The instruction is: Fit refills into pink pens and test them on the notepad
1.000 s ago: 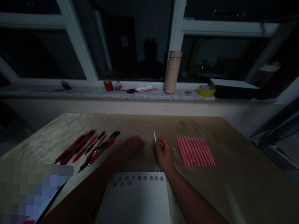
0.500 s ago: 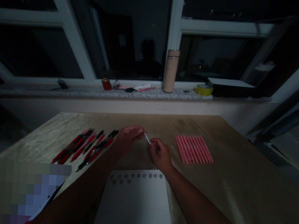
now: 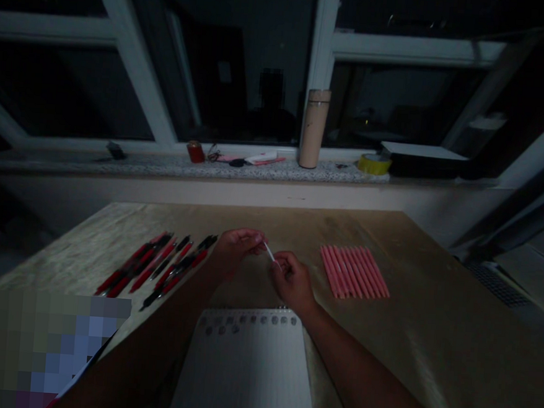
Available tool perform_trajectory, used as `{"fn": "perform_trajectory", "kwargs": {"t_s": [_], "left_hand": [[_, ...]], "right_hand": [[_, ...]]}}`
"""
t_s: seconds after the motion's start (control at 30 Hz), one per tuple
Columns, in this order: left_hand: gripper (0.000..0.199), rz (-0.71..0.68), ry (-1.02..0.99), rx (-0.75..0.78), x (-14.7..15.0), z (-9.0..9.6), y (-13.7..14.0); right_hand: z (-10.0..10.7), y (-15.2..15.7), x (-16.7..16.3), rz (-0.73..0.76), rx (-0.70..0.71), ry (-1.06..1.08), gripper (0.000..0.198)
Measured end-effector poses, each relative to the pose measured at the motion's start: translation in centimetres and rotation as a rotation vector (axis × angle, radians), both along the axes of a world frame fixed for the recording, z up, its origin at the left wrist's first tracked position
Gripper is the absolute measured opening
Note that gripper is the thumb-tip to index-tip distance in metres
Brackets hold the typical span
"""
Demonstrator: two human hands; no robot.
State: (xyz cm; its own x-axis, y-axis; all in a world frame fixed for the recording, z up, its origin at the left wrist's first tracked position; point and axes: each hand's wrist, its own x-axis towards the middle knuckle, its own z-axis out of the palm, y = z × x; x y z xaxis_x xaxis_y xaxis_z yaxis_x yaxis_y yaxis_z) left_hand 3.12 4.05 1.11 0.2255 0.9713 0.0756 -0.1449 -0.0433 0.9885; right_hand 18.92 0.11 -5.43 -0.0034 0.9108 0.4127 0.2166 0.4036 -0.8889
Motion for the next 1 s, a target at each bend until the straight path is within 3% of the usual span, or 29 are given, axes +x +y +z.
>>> {"fn": "perform_trajectory", "kwargs": {"t_s": [0.37,0.5,0.63,0.73,0.8,0.9,1.0], "left_hand": [[0.026,-0.067,0.218,0.093,0.5,-1.4,0.5],[0.025,-0.088,0.373,0.125,-0.2,-0.7,0.2],[0.019,-0.009,0.843,0.170,-2.2,0.5,0.3],[0.014,0.108,1.324,0.214,-3.5,0.3,0.6],[0.017,0.117,1.512,0.176,-4.0,-0.1,0.6],[0.020,0.075,1.520,0.147,-4.0,-0.6,0.5],[0.032,0.028,1.294,0.173,-3.5,-0.4,0.6]], "right_hand": [[0.0,0.1,0.0,0.003,0.003,0.004,0.017],[0.0,0.1,0.0,-0.001,0.004,0.001,0.016],[0.1,0.0,-0.1,-0.015,-0.016,0.011,0.016],[0.3,0.0,-0.2,-0.004,-0.022,0.033,0.017],[0.3,0.0,-0.2,0.001,-0.021,0.041,0.018],[0.1,0.1,-0.1,-0.001,-0.028,0.040,0.018],[-0.1,0.2,-0.1,-0.002,-0.026,0.028,0.018]]}}
